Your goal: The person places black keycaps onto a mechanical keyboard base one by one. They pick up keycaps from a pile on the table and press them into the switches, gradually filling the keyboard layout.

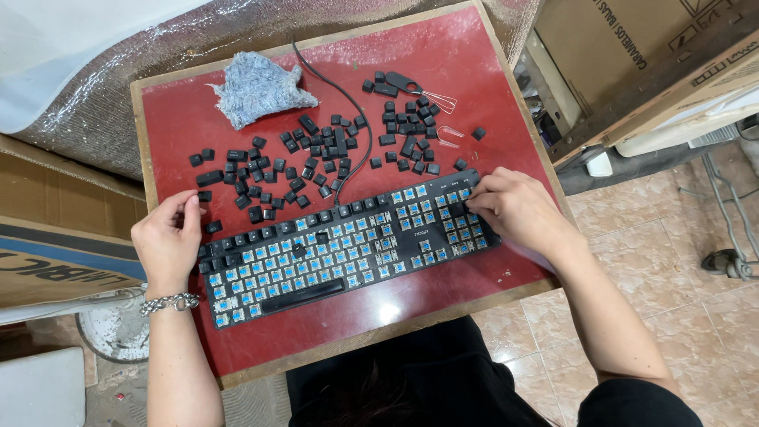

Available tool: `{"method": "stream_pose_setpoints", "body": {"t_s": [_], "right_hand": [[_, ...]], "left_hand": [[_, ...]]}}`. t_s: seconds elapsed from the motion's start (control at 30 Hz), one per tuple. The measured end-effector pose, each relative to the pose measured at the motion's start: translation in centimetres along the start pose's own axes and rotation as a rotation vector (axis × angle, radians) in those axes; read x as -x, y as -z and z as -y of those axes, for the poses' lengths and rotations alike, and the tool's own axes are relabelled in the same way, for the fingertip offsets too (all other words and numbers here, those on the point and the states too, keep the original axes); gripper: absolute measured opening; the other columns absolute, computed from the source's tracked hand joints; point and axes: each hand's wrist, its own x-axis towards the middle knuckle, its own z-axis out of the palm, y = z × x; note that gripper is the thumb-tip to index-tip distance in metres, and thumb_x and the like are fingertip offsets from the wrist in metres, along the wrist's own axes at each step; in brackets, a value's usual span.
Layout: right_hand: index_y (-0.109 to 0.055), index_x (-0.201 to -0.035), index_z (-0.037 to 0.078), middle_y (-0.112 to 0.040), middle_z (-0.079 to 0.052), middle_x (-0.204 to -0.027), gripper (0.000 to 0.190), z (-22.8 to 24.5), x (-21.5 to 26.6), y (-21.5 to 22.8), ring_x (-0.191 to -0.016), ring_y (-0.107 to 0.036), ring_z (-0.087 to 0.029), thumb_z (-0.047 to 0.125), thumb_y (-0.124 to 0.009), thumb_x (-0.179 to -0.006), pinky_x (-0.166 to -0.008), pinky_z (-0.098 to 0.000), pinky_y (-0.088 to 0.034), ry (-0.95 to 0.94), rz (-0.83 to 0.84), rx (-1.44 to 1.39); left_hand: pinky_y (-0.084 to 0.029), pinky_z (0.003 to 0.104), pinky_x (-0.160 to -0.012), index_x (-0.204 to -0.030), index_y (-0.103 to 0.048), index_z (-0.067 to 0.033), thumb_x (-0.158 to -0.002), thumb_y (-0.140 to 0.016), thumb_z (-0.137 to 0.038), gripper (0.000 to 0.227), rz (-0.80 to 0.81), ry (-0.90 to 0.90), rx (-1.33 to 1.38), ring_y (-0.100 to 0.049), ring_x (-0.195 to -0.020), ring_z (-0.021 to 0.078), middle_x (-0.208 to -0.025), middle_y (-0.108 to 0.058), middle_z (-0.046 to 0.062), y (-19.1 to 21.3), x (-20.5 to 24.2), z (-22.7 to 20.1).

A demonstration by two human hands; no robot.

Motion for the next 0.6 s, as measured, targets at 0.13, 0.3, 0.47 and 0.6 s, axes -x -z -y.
{"method": "stream_pose_setpoints", "body": {"t_s": [0.13,0.3,0.47,0.6], "right_hand": [[-0.082,-0.094,0.016,-0.073,0.003,-0.097,0.006,-1.0,0.0,-0.1,-0.086,-0.064,-0.024,0.015,-0.077,-0.090,-0.068,-0.0394,-0.055,-0.001,-0.012,-0.024],[-0.082,-0.094,0.020,-0.076,0.005,-0.098,0.008,-1.0,-2.5,0.1,-0.097,-0.068,-0.015,0.026,-0.078,-0.091,-0.084,-0.0301,-0.056,-0.130,0.031,-0.130],[-0.079,-0.097,0.021,-0.074,0.009,-0.106,0.015,-3.1,-7.2,-1.7,-0.106,-0.066,-0.013,0.010,-0.070,-0.094,-0.085,-0.0286,-0.056,-0.011,-0.020,0.074],[-0.079,-0.092,0.021,-0.074,0.007,-0.104,0.021,-4.6,-10.2,-3.6,-0.104,-0.065,-0.016,0.002,-0.069,-0.091,-0.086,-0.0320,-0.056,0.066,-0.002,0.114]], "left_hand": [[-0.057,0.032,-0.081,-0.113,-0.079,-0.0019,-0.109,-0.069,-0.005,0.012,0.001,0.006,-0.034,-0.073,-0.083,0.0165,-0.090,-0.077,0.006,0.0,-0.1,0.0],[-0.058,0.038,-0.075,-0.113,-0.081,-0.0067,-0.107,-0.073,-0.002,0.012,-0.021,0.057,0.011,-0.073,-0.080,0.0264,-0.081,-0.075,0.006,-0.4,0.1,0.8],[-0.058,0.037,-0.075,-0.114,-0.081,-0.0091,-0.106,-0.073,-0.005,0.012,-0.016,0.070,-0.007,-0.073,-0.080,0.0251,-0.081,-0.075,0.005,-0.3,0.1,0.5],[-0.058,0.036,-0.074,-0.113,-0.081,-0.0101,-0.106,-0.072,-0.006,0.013,-0.013,0.076,-0.009,-0.073,-0.078,0.0229,-0.081,-0.075,0.003,-0.2,0.0,0.6]]}}
